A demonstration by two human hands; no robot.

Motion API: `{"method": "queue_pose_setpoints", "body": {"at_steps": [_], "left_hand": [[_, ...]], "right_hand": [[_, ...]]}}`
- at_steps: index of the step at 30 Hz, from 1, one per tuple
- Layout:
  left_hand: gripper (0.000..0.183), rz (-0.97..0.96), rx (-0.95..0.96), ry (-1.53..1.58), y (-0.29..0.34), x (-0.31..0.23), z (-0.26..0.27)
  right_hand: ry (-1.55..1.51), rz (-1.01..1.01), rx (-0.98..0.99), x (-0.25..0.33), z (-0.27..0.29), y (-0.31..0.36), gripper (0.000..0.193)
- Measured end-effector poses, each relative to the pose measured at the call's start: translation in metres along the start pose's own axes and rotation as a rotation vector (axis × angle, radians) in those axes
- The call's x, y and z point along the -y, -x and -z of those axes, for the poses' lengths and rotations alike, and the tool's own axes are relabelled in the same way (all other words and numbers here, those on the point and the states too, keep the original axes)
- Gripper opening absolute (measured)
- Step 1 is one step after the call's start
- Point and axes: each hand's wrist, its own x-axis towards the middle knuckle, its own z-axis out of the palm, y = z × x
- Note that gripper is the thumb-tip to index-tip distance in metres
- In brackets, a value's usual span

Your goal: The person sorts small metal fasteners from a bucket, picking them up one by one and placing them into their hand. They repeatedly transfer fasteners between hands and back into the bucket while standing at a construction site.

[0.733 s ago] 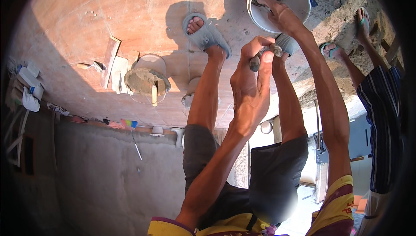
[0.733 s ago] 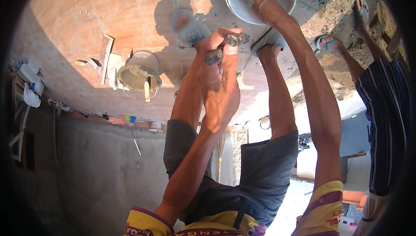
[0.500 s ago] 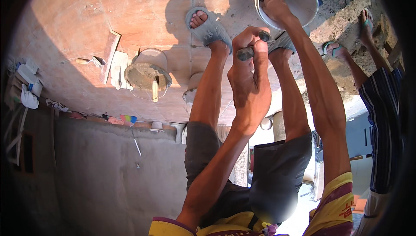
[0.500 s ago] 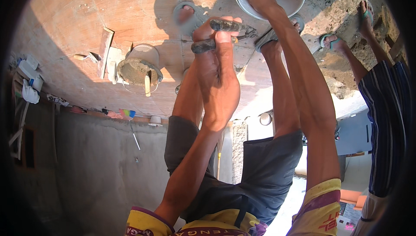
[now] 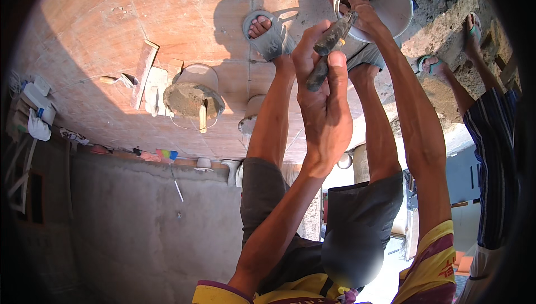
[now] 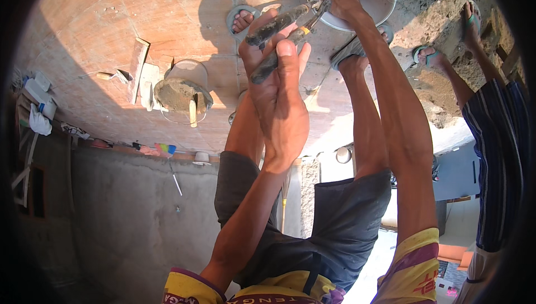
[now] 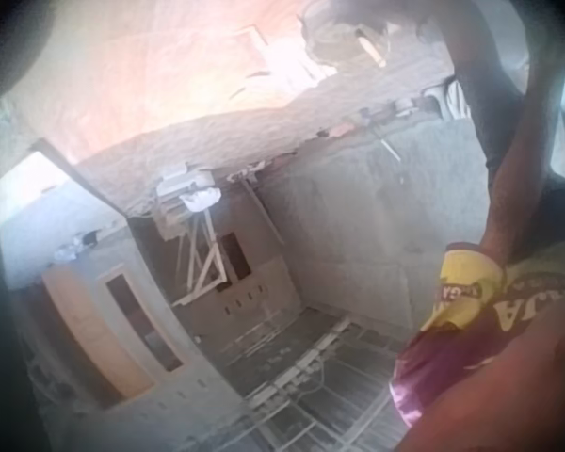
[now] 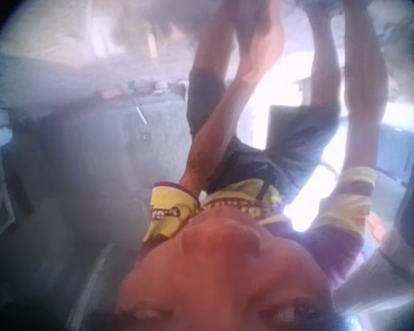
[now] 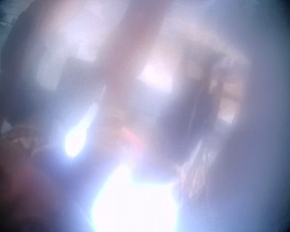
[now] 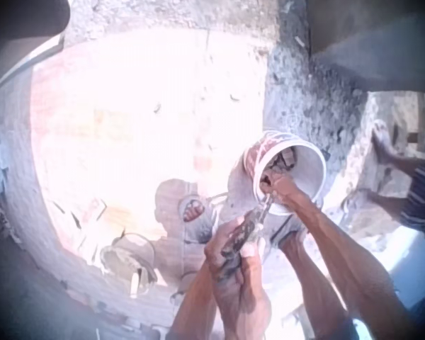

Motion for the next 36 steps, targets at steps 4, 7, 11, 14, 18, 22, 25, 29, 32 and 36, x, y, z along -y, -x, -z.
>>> {"method": "queue_pose_setpoints", "body": {"at_steps": [4, 7, 11, 14, 18, 22, 25, 29, 32, 36], "left_hand": [[0.038, 0.097, 0.018, 0.015, 0.002, -0.007, 0.002], [0.037, 0.104, 0.028, -0.007, 0.004, -0.002, -0.003], [0.038, 0.113, 0.022, -0.092, 0.008, 0.002, -0.006], [0.039, 0.057, 0.028, -0.132, 0.008, 0.013, -0.008], [0.044, 0.114, 0.064, -0.120, 0.006, 0.009, -0.008], [0.038, 0.100, 0.016, -0.075, 0.004, 0.014, -0.019], [0.037, 0.158, 0.034, -0.096, 0.003, 0.011, -0.026], [0.035, 0.156, -0.015, -0.043, 0.007, 0.022, -0.030], [0.036, 0.200, -0.040, -0.033, 0.003, 0.028, -0.030], [0.051, 0.353, -0.072, 0.065, 0.004, 0.034, -0.033]], "right_hand": [[-0.073, -0.081, 0.008, 0.013, 0.004, 0.000, 0.037], [-0.083, -0.197, 0.095, 0.016, 0.001, -0.005, 0.041], [-0.100, -0.128, 0.095, 0.009, -0.009, -0.006, 0.042], [-0.099, 0.015, 0.065, 0.002, -0.007, 0.003, 0.041], [-0.030, -0.047, 0.350, 0.027, 0.034, -0.003, 0.040], [0.141, -0.073, 0.479, 0.025, 0.055, 0.006, 0.042], [-0.558, -0.447, 0.470, 0.019, 0.067, 0.007, 0.042], [-0.339, -0.351, 0.391, 0.056, 0.144, 0.057, 0.035], [-0.468, -0.316, 0.274, 0.050, 0.163, 0.087, 0.029], [-0.920, -0.363, 0.228, 0.066, 0.187, 0.129, 0.029]]}}
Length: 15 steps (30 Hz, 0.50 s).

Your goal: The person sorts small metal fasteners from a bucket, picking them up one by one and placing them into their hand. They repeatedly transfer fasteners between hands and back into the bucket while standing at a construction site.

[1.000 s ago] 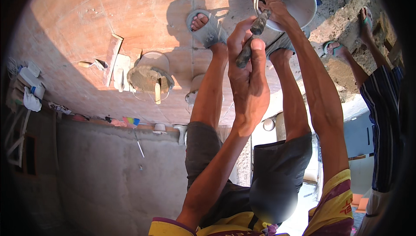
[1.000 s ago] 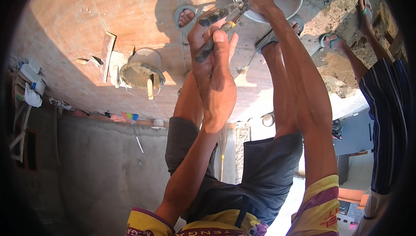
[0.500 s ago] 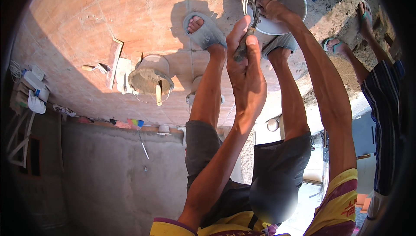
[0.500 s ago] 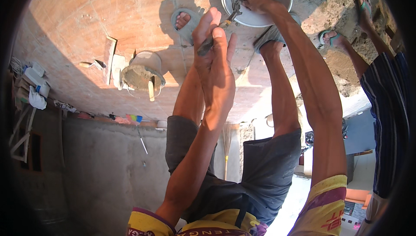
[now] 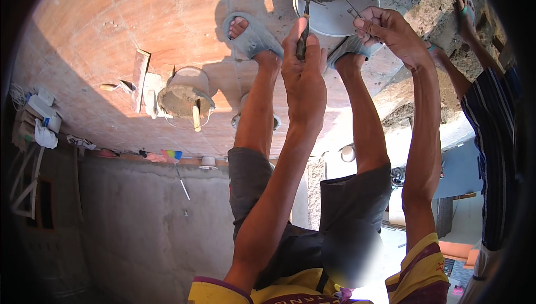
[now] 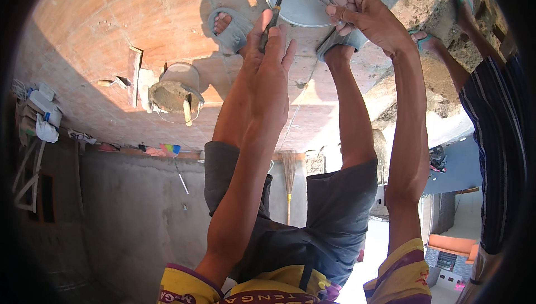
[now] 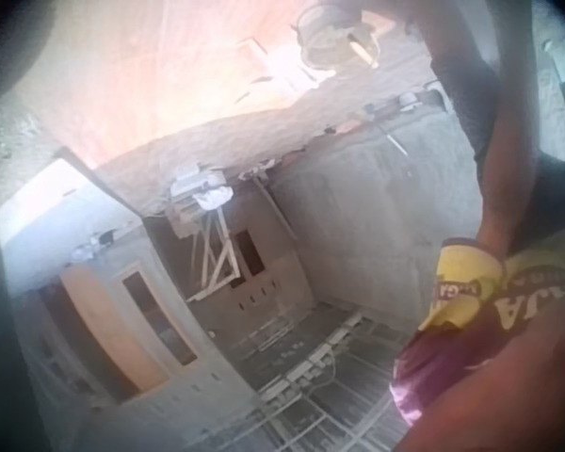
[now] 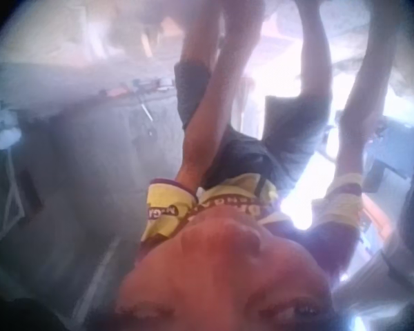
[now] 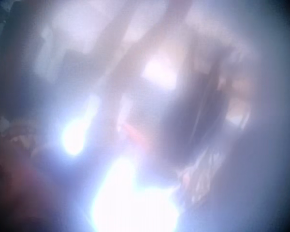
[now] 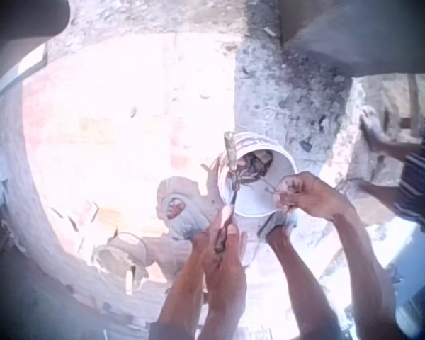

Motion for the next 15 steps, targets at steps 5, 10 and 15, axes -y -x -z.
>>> {"method": "queue_pose_setpoints", "body": {"at_steps": [5, 10, 15], "left_hand": [[0.069, 0.218, 0.081, 0.164, 0.004, 0.017, -0.003], [0.078, 0.332, 0.472, 0.087, 0.010, -0.013, -0.007], [0.076, 0.304, 0.464, 0.173, 0.006, -0.014, -0.011]], "right_hand": [[-0.256, -0.026, 0.034, 0.023, -0.027, 0.060, 0.027], [-0.502, -0.003, -0.025, 0.032, -0.077, 0.095, 0.028], [-0.783, -0.112, -0.060, 0.028, -0.066, 0.100, 0.034]]}}
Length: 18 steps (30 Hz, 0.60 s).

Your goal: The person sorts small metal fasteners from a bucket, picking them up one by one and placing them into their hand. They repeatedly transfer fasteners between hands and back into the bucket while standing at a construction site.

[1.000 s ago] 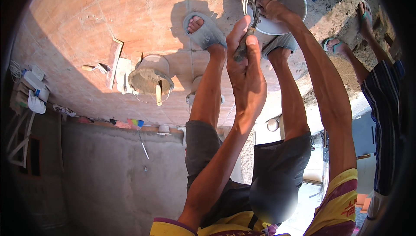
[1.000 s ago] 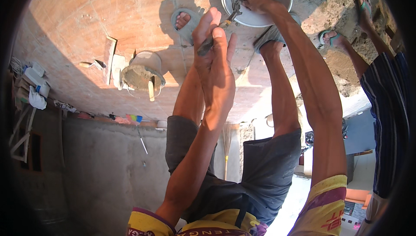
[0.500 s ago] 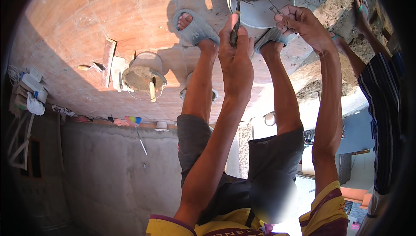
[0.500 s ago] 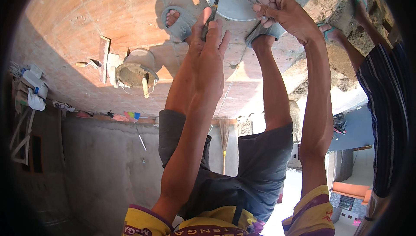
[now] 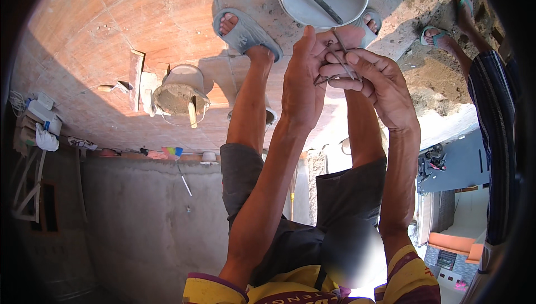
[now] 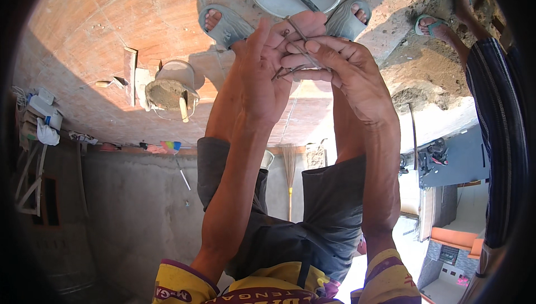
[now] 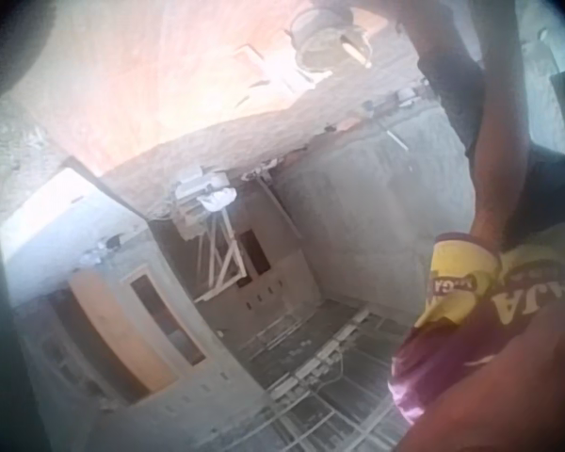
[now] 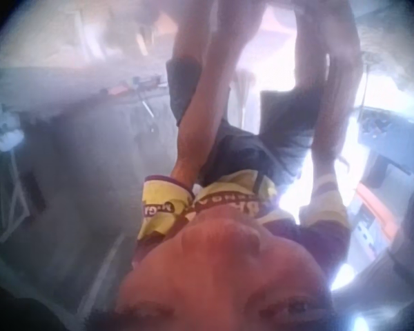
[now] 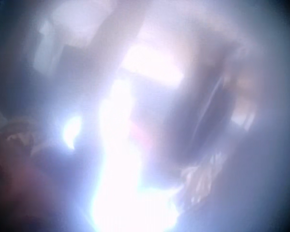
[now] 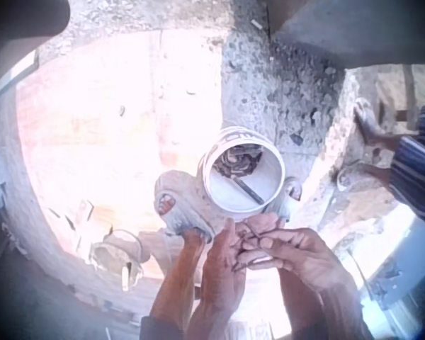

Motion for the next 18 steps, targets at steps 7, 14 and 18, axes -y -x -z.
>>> {"method": "queue_pose_setpoints", "body": {"at_steps": [7, 14, 18], "left_hand": [[0.067, -0.058, 0.046, 0.133, 0.000, 0.004, -0.001], [0.052, -0.069, 0.085, 0.173, 0.002, 0.001, 0.004], [0.047, -0.090, 0.114, 0.160, 0.003, 0.002, 0.010]], "right_hand": [[0.110, -0.038, 0.044, 0.012, 0.008, 0.002, 0.032], [0.276, 0.106, -0.064, 0.010, -0.010, 0.012, 0.027], [0.200, 0.133, -0.086, 0.003, -0.012, 0.011, 0.027]]}}
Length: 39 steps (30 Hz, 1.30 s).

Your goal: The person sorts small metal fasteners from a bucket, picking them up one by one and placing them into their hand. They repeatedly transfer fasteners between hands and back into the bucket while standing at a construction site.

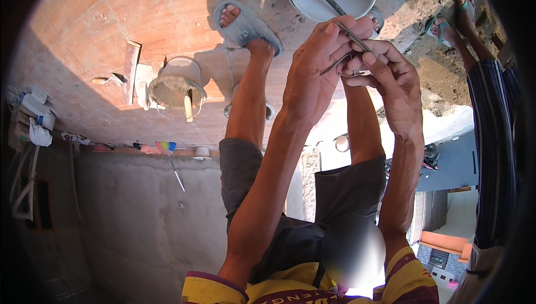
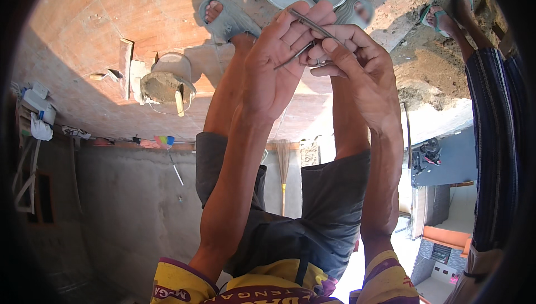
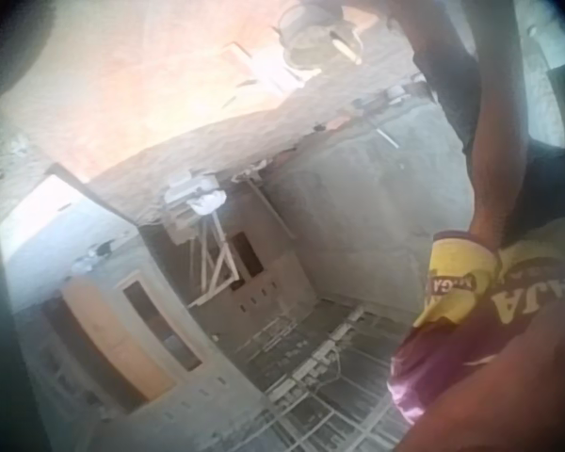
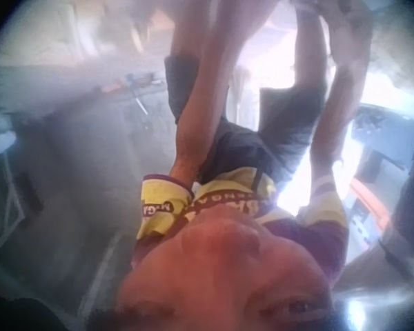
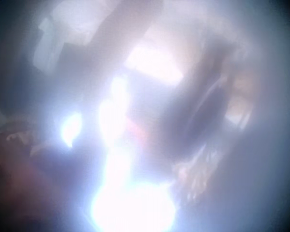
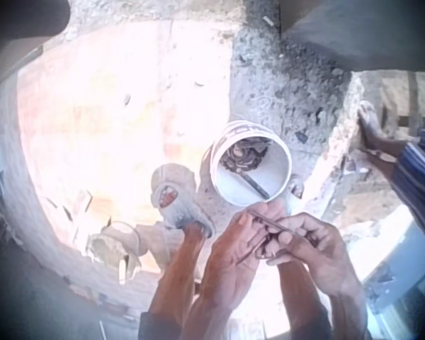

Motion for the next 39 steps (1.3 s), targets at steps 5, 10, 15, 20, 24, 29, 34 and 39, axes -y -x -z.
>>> {"method": "queue_pose_setpoints", "body": {"at_steps": [5, 10, 15, 20, 24, 29, 34, 39], "left_hand": [[0.040, -0.023, 0.002, 0.121, 0.001, 0.003, 0.006], [0.037, -0.016, -0.094, 0.191, 0.003, -0.003, 0.004], [0.036, -0.051, -0.100, 0.171, 0.002, -0.002, 0.007], [0.036, -0.069, -0.116, 0.156, 0.001, -0.001, 0.006], [0.039, -0.073, -0.135, 0.124, 0.000, 0.000, 0.008], [0.043, -0.138, -0.207, 0.088, -0.002, 0.003, 0.009], [0.049, -0.190, -0.263, 0.059, -0.004, 0.004, 0.011], [0.053, -0.207, -0.227, 0.075, -0.007, 0.007, 0.012]], "right_hand": [[-0.082, 0.061, -0.013, -0.015, -0.004, -0.001, 0.029], [-0.267, 0.088, -0.018, -0.021, -0.007, -0.001, 0.031], [-0.238, 0.063, -0.072, -0.027, -0.014, -0.005, 0.030], [-0.297, 0.048, -0.035, -0.026, -0.010, -0.013, 0.027], [-0.325, 0.040, -0.040, -0.026, -0.011, -0.017, 0.030], [-0.406, 0.024, -0.044, -0.019, -0.013, -0.018, 0.037], [-0.444, 0.075, -0.153, -0.019, -0.016, -0.030, 0.038], [-0.408, 0.141, -0.169, -0.010, -0.014, -0.038, 0.032]]}}
